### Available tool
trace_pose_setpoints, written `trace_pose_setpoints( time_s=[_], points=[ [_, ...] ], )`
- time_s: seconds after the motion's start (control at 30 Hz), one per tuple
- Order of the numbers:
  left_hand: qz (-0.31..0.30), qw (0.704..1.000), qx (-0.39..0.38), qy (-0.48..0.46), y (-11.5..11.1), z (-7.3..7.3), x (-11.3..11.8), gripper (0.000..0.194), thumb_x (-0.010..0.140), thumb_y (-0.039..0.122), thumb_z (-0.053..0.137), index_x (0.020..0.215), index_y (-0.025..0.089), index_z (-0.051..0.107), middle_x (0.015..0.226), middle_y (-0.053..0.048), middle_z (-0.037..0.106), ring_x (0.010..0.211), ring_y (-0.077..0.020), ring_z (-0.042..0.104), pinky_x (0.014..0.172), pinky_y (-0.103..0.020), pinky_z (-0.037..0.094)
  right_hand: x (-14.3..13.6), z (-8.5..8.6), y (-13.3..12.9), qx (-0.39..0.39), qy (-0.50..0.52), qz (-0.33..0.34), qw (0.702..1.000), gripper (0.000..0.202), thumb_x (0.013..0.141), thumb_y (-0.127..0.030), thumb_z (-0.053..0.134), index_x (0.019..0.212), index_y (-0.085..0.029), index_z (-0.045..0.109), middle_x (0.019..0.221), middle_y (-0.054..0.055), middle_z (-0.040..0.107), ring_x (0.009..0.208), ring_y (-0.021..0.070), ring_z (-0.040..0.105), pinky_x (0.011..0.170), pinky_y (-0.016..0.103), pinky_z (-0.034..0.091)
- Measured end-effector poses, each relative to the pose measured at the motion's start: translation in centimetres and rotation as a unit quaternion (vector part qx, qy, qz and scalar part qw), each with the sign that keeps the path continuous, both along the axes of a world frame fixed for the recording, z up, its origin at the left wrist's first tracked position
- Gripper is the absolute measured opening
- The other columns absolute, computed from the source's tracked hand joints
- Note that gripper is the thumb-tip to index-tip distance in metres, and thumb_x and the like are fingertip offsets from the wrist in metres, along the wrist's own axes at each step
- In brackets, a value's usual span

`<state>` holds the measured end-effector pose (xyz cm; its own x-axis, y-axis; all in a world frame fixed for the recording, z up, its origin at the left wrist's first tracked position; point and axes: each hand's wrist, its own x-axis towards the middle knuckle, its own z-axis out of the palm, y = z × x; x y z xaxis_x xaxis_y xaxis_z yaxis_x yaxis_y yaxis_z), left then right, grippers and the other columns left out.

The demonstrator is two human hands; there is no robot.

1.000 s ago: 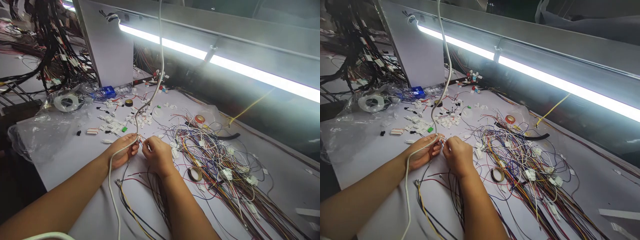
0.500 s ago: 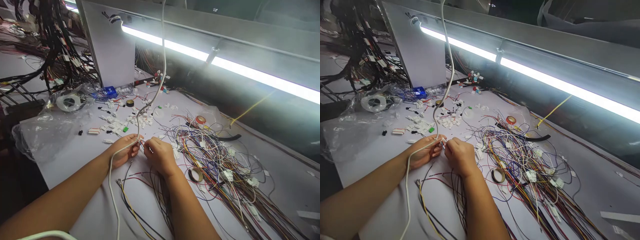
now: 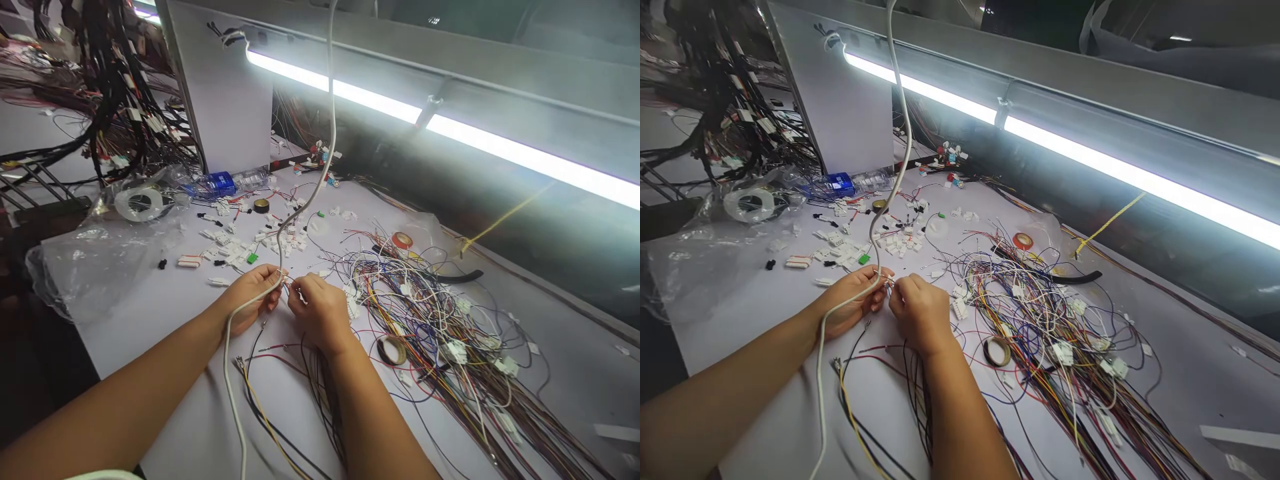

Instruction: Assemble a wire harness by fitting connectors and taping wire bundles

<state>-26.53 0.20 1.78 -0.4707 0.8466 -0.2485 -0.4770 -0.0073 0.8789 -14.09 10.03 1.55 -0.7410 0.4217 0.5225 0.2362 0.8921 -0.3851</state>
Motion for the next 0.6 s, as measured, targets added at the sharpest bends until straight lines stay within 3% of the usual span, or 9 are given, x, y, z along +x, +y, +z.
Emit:
trace_pose_setpoints(
  time_s=[0.23, 0.6],
  points=[
    [-0.037, 0.999, 0.005, -0.038, -0.1, 0.7, -0.2, 0.024, 0.076, 0.033, 0.073, 0.080, 0.013, 0.061, 0.068, 0.002, 0.051, 0.049, -0.0054, 0.042, 0.041, -0.016, 0.034, 0.0, 0.5, 0.1, -0.099, 0.032, 0.073, 0.992, 0.012, 0.087, -0.023, 0.052, 0.079, -0.022, 0.062, 0.071, -0.001, 0.061, 0.063, 0.0114, 0.052, 0.061, 0.021, 0.037],
    [-0.084, 0.993, -0.008, -0.086, -0.3, 0.4, -1.0, 0.018, 0.084, 0.027, 0.063, 0.074, 0.014, 0.057, 0.062, 0.003, 0.049, 0.044, -0.0049, 0.039, 0.038, -0.016, 0.030, 0.2, 0.1, 0.1, -0.063, 0.019, 0.040, 0.997, 0.017, 0.090, -0.026, 0.049, 0.080, -0.023, 0.062, 0.070, 0.000, 0.059, 0.063, 0.0121, 0.051, 0.060, 0.022, 0.035]
  ],
)
